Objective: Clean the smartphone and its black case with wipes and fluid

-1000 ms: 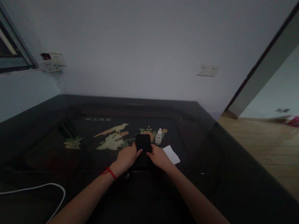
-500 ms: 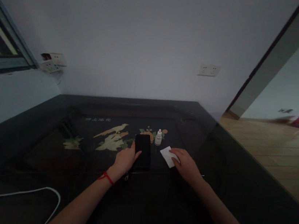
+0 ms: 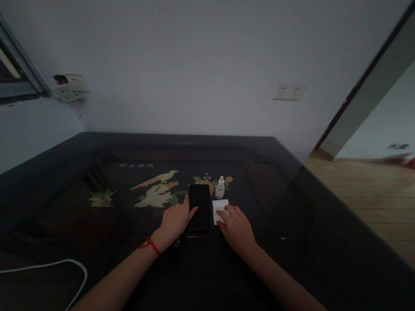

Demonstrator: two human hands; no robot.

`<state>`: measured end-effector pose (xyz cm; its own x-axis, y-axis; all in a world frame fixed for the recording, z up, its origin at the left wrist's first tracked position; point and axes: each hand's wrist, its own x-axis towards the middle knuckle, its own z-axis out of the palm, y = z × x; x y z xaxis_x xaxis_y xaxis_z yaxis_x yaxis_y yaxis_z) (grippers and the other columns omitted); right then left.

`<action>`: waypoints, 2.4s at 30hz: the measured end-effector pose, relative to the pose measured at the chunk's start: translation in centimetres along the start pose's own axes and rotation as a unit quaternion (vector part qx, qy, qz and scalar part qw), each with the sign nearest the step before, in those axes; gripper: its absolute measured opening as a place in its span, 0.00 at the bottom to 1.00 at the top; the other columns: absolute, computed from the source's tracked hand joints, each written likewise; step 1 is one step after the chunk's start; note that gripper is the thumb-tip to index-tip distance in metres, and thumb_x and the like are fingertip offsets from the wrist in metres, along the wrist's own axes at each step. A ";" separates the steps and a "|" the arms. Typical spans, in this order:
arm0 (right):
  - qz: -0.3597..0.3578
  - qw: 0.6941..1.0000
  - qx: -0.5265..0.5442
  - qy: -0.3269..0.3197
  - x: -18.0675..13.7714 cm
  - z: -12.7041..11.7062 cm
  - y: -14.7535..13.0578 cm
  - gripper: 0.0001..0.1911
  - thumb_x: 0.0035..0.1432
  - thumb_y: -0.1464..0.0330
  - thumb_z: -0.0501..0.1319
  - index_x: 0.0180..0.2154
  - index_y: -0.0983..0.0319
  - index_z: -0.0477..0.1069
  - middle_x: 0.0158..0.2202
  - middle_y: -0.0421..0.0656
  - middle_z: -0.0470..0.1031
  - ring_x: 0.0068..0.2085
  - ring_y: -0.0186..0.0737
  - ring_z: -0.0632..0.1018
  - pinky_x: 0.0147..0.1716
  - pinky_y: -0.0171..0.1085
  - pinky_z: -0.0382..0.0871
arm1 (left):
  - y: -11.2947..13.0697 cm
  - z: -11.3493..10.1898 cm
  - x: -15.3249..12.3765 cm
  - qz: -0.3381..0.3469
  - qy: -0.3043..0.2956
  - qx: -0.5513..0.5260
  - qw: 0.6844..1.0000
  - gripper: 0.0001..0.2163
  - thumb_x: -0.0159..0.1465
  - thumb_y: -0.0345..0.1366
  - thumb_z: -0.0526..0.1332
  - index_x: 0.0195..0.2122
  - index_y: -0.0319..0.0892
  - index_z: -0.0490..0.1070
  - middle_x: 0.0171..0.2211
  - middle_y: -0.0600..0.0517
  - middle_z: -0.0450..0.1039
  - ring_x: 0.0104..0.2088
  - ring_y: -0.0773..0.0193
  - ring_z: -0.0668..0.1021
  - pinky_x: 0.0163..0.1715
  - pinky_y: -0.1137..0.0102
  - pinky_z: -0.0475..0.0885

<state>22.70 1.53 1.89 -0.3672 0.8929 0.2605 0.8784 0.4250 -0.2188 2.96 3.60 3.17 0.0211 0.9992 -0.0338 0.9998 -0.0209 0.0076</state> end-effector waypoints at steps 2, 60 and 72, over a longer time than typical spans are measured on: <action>0.003 1.000 0.001 0.002 0.1 0.1 -0.3 0.15 0.59 0.70 0.58 0.49 0.60 0.72 0.49 0.51 0.71 0.50 0.51 0.70 0.49 0.47 0.64 | 0.1 -0.1 0.0 0.000 0.001 -0.002 1.000 0.29 0.67 0.48 0.45 0.63 0.33 0.54 0.35 0.37 0.78 0.36 0.51 0.81 0.33 0.63 0.73; 0.220 0.860 0.387 0.250 1.8 0.5 8.4 0.18 0.52 0.51 0.57 0.28 0.60 0.61 0.24 0.39 0.67 0.24 0.35 0.69 0.25 0.35 0.64 | -5.1 0.3 -1.9 -0.068 0.212 -0.583 0.781 0.20 0.66 0.50 0.42 0.37 0.41 0.65 0.15 0.62 0.51 0.17 0.70 0.60 0.19 0.76 0.57; 0.202 0.895 0.342 0.202 1.5 0.5 7.2 0.22 0.49 0.57 0.59 0.17 0.58 0.48 0.16 0.32 0.49 0.20 0.30 0.53 0.20 0.33 0.47 | -5.1 2.0 -1.4 -0.064 0.188 -0.680 0.706 0.15 0.65 0.46 0.51 0.28 0.42 0.63 0.15 0.61 0.54 0.17 0.73 0.58 0.20 0.76 0.54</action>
<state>28.32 6.03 0.28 0.2003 0.9267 0.3181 0.4703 0.1939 -0.8610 -2.19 2.28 1.17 -0.3271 0.9339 0.1444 0.0576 -0.1328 0.9895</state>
